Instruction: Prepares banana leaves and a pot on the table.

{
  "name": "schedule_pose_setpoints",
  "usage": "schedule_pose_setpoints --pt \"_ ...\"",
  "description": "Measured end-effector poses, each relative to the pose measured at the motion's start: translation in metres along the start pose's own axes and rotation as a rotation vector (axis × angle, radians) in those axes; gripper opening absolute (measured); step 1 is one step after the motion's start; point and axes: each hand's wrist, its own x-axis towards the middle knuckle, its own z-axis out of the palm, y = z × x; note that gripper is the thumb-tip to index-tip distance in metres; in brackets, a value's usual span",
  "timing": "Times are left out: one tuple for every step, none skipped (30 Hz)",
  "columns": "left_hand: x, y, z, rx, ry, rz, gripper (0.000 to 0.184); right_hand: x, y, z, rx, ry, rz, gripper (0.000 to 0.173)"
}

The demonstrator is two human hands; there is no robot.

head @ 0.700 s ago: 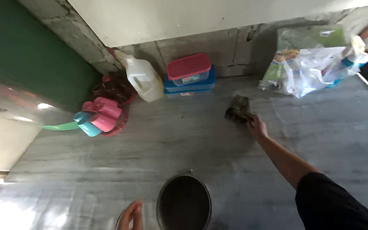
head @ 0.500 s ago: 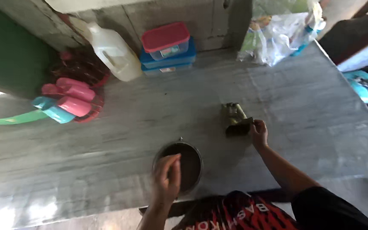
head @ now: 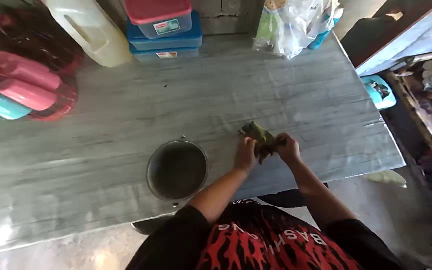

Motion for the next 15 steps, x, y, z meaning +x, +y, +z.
schedule_pose_setpoints --pt "-0.007 -0.007 0.001 -0.094 0.076 -0.055 0.040 0.004 0.002 -0.002 0.112 0.066 0.063 0.027" --pt "-0.018 -0.014 0.003 -0.212 0.130 -0.159 0.039 0.009 0.015 0.000 0.246 0.147 0.129 0.028" --pt "-0.028 -0.018 0.003 -0.340 0.167 -0.304 0.040 0.018 0.030 0.004 0.383 0.231 0.202 0.033" --pt "-0.034 -0.019 0.002 -0.489 0.197 -0.468 0.039 0.029 0.042 0.006 0.493 0.313 0.279 0.045" --pt "-0.040 -0.017 0.001 -0.655 0.197 -0.651 0.036 0.036 0.051 0.005 0.544 0.374 0.344 0.063" --pt "-0.045 -0.014 0.000 -0.835 0.149 -0.826 0.040 0.038 0.054 0.003 0.514 0.425 0.372 0.080" --pt "-0.048 -0.009 -0.006 -1.008 0.043 -0.977 0.052 0.036 0.051 -0.001 0.394 0.465 0.343 0.087" --pt "-0.051 -0.003 -0.011 -1.156 -0.052 -1.073 0.062 0.030 0.044 -0.004 0.222 0.481 0.243 0.083" --pt "-0.052 0.005 -0.014 -1.270 -0.088 -1.115 0.066 0.022 0.037 -0.002 0.052 0.496 0.083 0.071" --pt "-0.050 0.013 -0.017 -1.370 -0.075 -1.102 0.066 0.015 0.031 0.003 -0.080 0.489 -0.114 0.054" --pt "-0.045 0.021 -0.019 -1.450 -0.021 -1.049 0.065 0.011 0.023 0.009 -0.165 0.428 -0.296 0.039" --pt "-0.038 0.026 -0.019 -1.492 0.043 -0.971 0.063 0.008 0.012 0.013 -0.211 0.255 -0.363 0.032" --pt "-0.030 0.029 -0.016 -1.472 0.097 -0.889 0.057 0.009 -0.003 0.014 -0.262 0.003 -0.292 0.035" --pt "-0.022 0.030 -0.010 -1.378 0.136 -0.827 0.053 0.014 -0.014 0.016 -0.301 -0.221 -0.174 0.044" --pt "-0.014 0.031 -0.004 -1.226 0.156 -0.777 0.051 0.021 -0.018 0.019 -0.311 -0.353 -0.074 0.051"
